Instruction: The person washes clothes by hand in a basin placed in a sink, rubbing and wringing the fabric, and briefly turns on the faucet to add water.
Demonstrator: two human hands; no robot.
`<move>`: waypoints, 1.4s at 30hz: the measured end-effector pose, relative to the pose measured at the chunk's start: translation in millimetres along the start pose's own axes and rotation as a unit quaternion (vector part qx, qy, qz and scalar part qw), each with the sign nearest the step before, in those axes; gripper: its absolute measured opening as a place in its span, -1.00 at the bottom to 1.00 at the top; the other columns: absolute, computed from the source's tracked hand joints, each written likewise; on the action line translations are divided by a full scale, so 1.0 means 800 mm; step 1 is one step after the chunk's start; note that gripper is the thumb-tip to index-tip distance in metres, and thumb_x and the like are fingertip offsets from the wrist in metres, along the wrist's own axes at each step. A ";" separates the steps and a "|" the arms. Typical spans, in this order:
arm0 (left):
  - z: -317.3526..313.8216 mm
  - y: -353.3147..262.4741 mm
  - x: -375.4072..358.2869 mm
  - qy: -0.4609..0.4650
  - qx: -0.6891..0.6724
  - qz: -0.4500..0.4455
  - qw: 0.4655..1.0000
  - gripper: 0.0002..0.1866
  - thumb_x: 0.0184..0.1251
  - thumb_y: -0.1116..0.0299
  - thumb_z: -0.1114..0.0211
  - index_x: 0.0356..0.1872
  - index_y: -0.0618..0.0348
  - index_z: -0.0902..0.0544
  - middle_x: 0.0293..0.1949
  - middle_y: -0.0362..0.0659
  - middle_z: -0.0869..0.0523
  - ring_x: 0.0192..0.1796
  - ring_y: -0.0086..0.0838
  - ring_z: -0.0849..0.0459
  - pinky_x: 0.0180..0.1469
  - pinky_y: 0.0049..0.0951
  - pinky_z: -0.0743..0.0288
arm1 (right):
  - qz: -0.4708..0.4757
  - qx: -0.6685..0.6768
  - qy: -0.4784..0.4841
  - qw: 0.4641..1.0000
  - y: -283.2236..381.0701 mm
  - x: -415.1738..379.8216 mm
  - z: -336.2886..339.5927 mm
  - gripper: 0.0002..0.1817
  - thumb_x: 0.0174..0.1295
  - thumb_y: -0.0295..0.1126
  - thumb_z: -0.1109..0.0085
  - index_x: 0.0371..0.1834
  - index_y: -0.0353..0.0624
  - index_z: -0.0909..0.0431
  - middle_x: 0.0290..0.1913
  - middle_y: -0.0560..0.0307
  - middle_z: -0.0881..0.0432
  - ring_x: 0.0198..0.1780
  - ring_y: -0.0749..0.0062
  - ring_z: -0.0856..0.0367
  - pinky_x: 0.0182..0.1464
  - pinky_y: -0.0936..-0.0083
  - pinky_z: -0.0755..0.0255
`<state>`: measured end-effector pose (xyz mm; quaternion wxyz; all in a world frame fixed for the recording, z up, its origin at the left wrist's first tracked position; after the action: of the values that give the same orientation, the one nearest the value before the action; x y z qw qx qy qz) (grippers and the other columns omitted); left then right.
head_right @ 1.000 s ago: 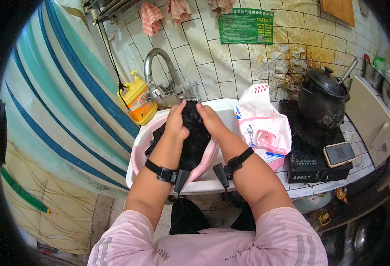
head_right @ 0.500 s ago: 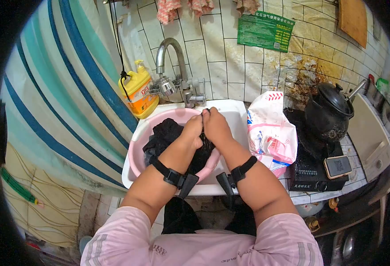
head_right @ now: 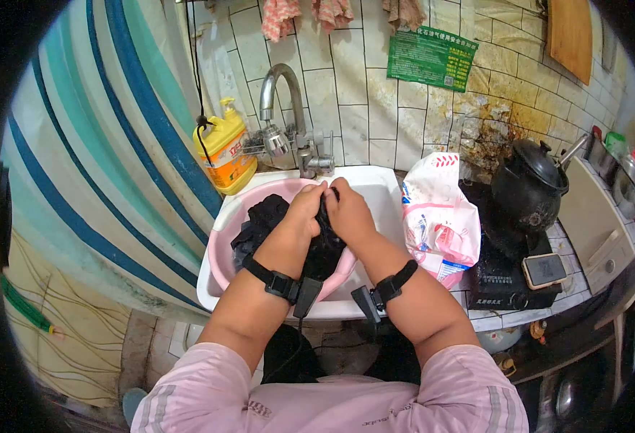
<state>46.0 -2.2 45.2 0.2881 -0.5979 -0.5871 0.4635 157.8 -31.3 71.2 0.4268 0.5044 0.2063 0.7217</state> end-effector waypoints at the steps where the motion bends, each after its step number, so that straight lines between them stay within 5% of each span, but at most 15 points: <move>1: 0.002 0.012 0.013 0.027 -0.058 0.005 0.998 -0.81 0.39 0.23 -0.13 -0.20 0.14 -0.51 -0.32 -0.14 -0.60 -0.34 -0.34 -0.60 -0.32 -0.24 -0.54 | 0.043 -0.001 0.002 0.999 0.012 -0.005 0.001 -0.78 0.31 -0.25 -0.05 -0.23 -0.19 -0.44 -0.36 -0.34 -0.59 -0.26 -0.31 -0.55 -0.24 0.03 -0.43; 4: -0.007 0.022 0.006 0.068 -0.148 0.013 0.987 -0.79 0.47 0.25 0.00 -0.15 0.17 -0.49 -0.28 -0.11 -0.59 -0.36 -0.35 -0.61 -0.35 -0.26 -0.56 | 0.022 -0.039 -0.010 0.999 0.016 -0.002 0.002 -0.77 0.29 -0.27 -0.10 -0.27 -0.25 -0.46 -0.40 -0.34 -0.57 -0.30 -0.28 -0.56 -0.29 0.16 -0.42; 6: -0.031 0.003 -0.037 0.074 -0.045 0.078 0.993 -0.72 0.42 0.20 0.01 -0.11 0.13 -0.57 -0.21 -0.05 -0.67 -0.20 -0.32 -0.69 -0.19 -0.19 -0.61 | -0.005 -0.048 -0.026 0.998 -0.004 0.016 0.005 -0.74 0.30 -0.24 -0.08 -0.31 -0.27 -0.45 -0.40 -0.36 -0.55 -0.30 -0.30 -0.54 -0.28 0.11 -0.39; 14: -0.030 0.004 -0.030 0.072 -0.083 0.133 0.985 -0.67 0.38 0.12 -0.13 -0.20 0.21 -0.63 -0.30 -0.07 -0.71 -0.26 -0.24 -0.71 -0.21 -0.18 -0.63 | -0.102 0.016 -0.038 0.994 -0.064 0.033 0.007 -0.69 0.33 -0.23 -0.01 -0.35 -0.33 -0.44 -0.37 -0.41 -0.54 -0.23 -0.35 -0.51 -0.21 0.08 -0.38; 19: -0.012 -0.001 -0.012 0.039 -0.045 0.025 0.998 -0.65 0.41 0.09 -0.10 0.00 0.12 -0.54 -0.17 -0.09 -0.66 -0.17 -0.27 -0.66 -0.10 -0.14 -0.55 | -0.056 0.006 -0.063 0.996 -0.022 0.014 0.013 -0.71 0.33 -0.24 -0.02 -0.32 -0.30 -0.45 -0.38 -0.39 -0.55 -0.25 -0.34 -0.52 -0.23 0.09 -0.41; 22: -0.007 -0.005 -0.014 0.012 -0.013 -0.035 0.999 -0.62 0.44 0.07 -0.05 0.06 0.14 -0.48 -0.06 -0.08 -0.59 -0.08 -0.28 -0.59 -0.08 -0.14 -0.50 | 0.067 0.025 -0.040 0.997 0.012 -0.002 0.008 -0.76 0.28 -0.25 -0.08 -0.31 -0.24 -0.46 -0.42 -0.33 -0.57 -0.29 -0.29 -0.55 -0.26 0.08 -0.42; 25: -0.012 -0.001 -0.021 0.008 -0.011 -0.034 0.999 -0.58 0.44 0.03 -0.02 0.08 0.15 -0.48 -0.05 -0.05 -0.59 -0.08 -0.26 -0.60 -0.10 -0.13 -0.50 | 0.063 0.004 -0.009 0.998 0.015 0.000 0.008 -0.72 0.28 -0.22 -0.06 -0.33 -0.26 -0.47 -0.42 -0.33 -0.57 -0.30 -0.31 -0.55 -0.26 0.06 -0.42; 29: -0.037 -0.005 -0.050 0.042 0.037 0.030 0.998 -0.57 0.45 0.09 -0.01 0.14 0.19 -0.47 -0.09 -0.03 -0.63 -0.12 -0.23 -0.66 -0.17 -0.12 -0.54 | -0.064 -0.037 -0.037 0.997 -0.046 0.030 0.011 -0.66 0.32 -0.21 -0.01 -0.38 -0.33 -0.48 -0.42 -0.36 -0.55 -0.28 -0.32 -0.53 -0.23 0.07 -0.40; 35: -0.032 0.001 -0.036 0.064 0.054 0.003 0.997 -0.58 0.46 0.08 -0.02 0.08 0.23 -0.50 -0.08 -0.03 -0.61 -0.08 -0.27 -0.62 -0.11 -0.19 -0.52 | -0.085 -0.012 -0.031 0.996 -0.049 0.027 0.011 -0.66 0.35 -0.21 0.02 -0.37 -0.32 -0.47 -0.40 -0.37 -0.55 -0.28 -0.30 -0.51 -0.23 0.08 -0.37; 40: -0.016 0.003 -0.016 0.002 0.072 -0.043 0.996 -0.58 0.47 0.07 -0.01 0.05 0.23 -0.51 -0.04 -0.03 -0.59 -0.01 -0.30 -0.55 -0.02 -0.24 -0.44 | 0.020 -0.012 -0.049 0.999 -0.001 0.003 0.007 -0.72 0.32 -0.23 -0.03 -0.35 -0.27 -0.45 -0.40 -0.28 -0.55 -0.32 -0.25 -0.51 -0.27 0.10 -0.37; 42: -0.007 0.008 -0.005 -0.022 0.020 -0.079 0.996 -0.56 0.50 0.06 0.03 -0.18 0.31 -0.56 -0.31 -0.09 -0.60 -0.25 -0.43 -0.53 -0.17 -0.35 -0.43 | 0.066 -0.016 -0.058 0.996 0.010 -0.005 0.002 -0.75 0.29 -0.25 -0.06 -0.36 -0.24 -0.45 -0.42 -0.24 -0.54 -0.33 -0.22 -0.51 -0.28 0.12 -0.38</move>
<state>54.3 -5.7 42.2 0.3223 -0.5331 -0.6298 0.4639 156.9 -39.0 75.5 0.3975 0.5514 0.1362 0.7207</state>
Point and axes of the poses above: each hand's wrist, its own x-axis towards the middle knuckle, its own z-axis out of the back of the hand, y = z × x, the point moved 2 cm from there along x, towards the middle knuckle
